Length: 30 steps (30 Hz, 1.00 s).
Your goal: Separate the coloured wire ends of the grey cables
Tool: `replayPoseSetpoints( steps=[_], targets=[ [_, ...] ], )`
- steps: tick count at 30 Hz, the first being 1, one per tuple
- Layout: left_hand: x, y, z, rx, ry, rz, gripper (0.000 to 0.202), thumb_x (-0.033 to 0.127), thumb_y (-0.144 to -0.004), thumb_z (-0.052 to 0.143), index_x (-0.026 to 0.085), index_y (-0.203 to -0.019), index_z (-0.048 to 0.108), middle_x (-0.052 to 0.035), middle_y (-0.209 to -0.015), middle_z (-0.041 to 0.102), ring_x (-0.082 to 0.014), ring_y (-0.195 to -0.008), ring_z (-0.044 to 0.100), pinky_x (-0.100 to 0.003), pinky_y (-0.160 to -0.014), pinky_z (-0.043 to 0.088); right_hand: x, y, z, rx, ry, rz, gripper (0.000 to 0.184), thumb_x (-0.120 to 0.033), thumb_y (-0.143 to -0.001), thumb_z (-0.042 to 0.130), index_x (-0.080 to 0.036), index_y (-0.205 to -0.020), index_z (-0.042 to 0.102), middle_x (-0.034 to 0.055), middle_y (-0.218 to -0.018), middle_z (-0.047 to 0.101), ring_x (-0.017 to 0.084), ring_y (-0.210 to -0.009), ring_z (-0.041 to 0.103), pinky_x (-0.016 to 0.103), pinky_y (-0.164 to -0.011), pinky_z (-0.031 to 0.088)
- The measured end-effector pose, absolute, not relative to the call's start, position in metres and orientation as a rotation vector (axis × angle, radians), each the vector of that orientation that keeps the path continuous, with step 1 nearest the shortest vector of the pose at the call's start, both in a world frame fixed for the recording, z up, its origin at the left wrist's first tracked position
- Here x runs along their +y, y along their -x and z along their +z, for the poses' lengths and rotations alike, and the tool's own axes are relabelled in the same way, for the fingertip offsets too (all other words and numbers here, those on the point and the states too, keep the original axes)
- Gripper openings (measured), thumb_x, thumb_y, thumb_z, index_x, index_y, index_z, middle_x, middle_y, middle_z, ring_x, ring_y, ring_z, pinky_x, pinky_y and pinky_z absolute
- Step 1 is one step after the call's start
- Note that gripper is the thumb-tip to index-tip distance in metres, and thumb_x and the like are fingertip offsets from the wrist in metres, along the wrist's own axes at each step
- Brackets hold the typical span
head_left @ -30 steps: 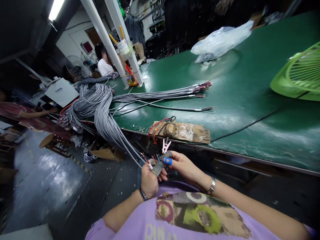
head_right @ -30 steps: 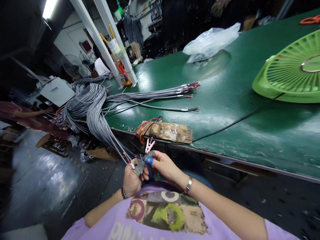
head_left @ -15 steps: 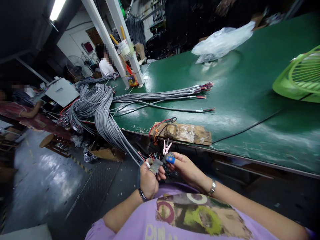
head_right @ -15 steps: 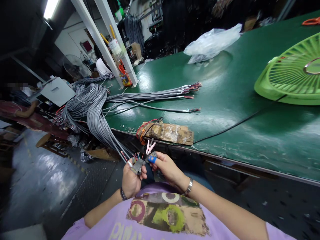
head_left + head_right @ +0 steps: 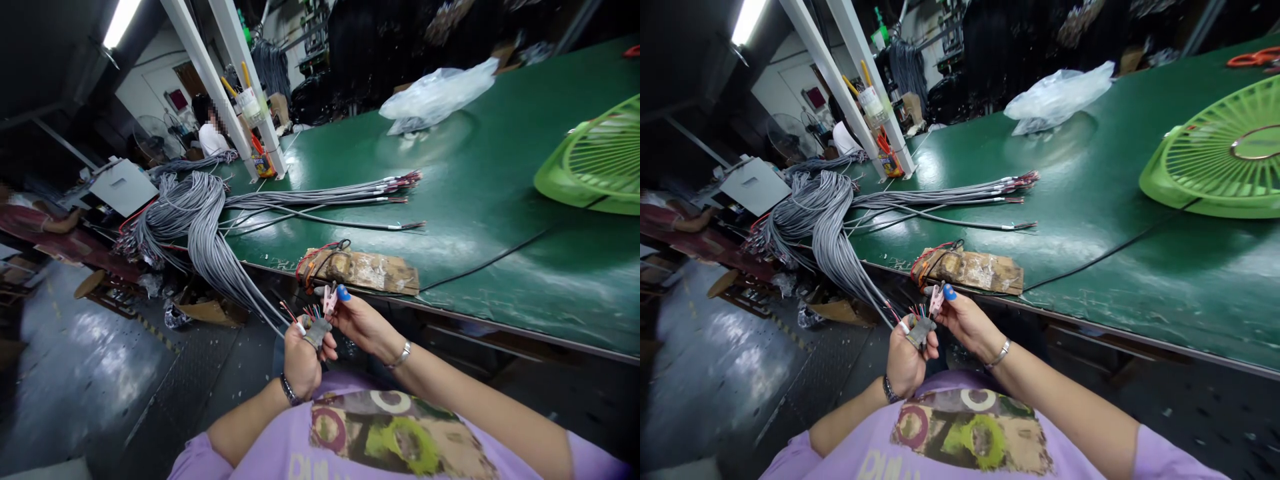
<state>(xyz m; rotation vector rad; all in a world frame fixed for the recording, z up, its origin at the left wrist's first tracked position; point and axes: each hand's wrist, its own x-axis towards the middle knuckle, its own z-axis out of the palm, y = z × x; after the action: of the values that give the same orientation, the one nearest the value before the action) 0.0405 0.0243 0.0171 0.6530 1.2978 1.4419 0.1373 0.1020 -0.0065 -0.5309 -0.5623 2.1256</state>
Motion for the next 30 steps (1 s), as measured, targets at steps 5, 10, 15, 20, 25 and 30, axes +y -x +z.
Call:
replayPoseSetpoints(
  steps=[5,10,15,20,25,30],
  targets=[
    [0.024,-0.039,0.014,1.331,-0.686,1.435,0.019,0.032,-0.069,0.062,0.016,-0.069,0.052,0.0008,-0.05,0.06,-0.0062,-0.033,0.048,-0.016,-0.034,0.023,0.101,-0.136,-0.008,-0.505,0.541,2.124,0.033,-0.049,-0.063,0.075,-0.018,-0.075,0.068,-0.0007,-0.067,0.062,0.011,-0.062,0.052,0.024,-0.061,0.043],
    [0.018,-0.035,0.012,1.328,-0.731,1.437,0.018,0.03,-0.072,0.061,0.015,-0.067,0.051,0.0009,-0.05,0.06,-0.0062,-0.033,0.049,-0.015,-0.034,0.024,0.101,-0.14,-0.014,-0.444,0.556,2.192,0.037,-0.055,-0.068,0.068,-0.019,-0.074,0.065,0.0016,-0.072,0.064,0.013,-0.066,0.056,0.026,-0.062,0.044],
    [0.014,-0.028,0.005,1.372,-0.772,1.472,0.027,0.038,-0.072,0.067,0.016,-0.071,0.051,0.0021,-0.051,0.06,-0.0071,-0.034,0.05,-0.015,-0.034,0.029,0.101,-0.144,-0.011,-0.497,0.588,2.219,0.037,-0.056,-0.072,0.064,-0.019,-0.073,0.063,0.0011,-0.069,0.061,0.012,-0.063,0.054,0.024,-0.06,0.045],
    [0.019,-0.017,0.005,1.526,-1.05,1.561,0.026,0.04,-0.074,0.066,0.016,-0.075,0.056,0.0028,-0.051,0.059,-0.008,-0.037,0.05,-0.018,-0.038,0.038,0.098,-0.143,-0.004,-0.734,0.559,2.133,0.03,-0.047,-0.074,0.067,-0.017,-0.079,0.065,-0.0002,-0.068,0.057,0.009,-0.06,0.05,0.021,-0.056,0.043],
    [0.026,-0.011,0.007,1.695,-1.499,1.592,0.016,0.032,-0.076,0.063,0.016,-0.073,0.061,0.0007,-0.056,0.061,-0.009,-0.045,0.051,-0.02,-0.049,0.043,0.097,-0.142,-0.005,-0.694,0.608,2.104,0.031,-0.047,-0.072,0.068,-0.017,-0.078,0.063,-0.0009,-0.067,0.057,0.008,-0.058,0.049,0.021,-0.054,0.043],
    [0.032,-0.011,0.011,1.786,-1.829,1.591,0.01,0.025,-0.074,0.062,0.018,-0.067,0.062,0.0005,-0.055,0.06,-0.0109,-0.051,0.052,-0.022,-0.055,0.044,0.099,-0.142,-0.002,-0.597,0.673,2.097,0.031,-0.045,-0.067,0.073,-0.018,-0.073,0.061,-0.0018,-0.065,0.058,0.009,-0.058,0.051,0.02,-0.054,0.043]
  ],
)
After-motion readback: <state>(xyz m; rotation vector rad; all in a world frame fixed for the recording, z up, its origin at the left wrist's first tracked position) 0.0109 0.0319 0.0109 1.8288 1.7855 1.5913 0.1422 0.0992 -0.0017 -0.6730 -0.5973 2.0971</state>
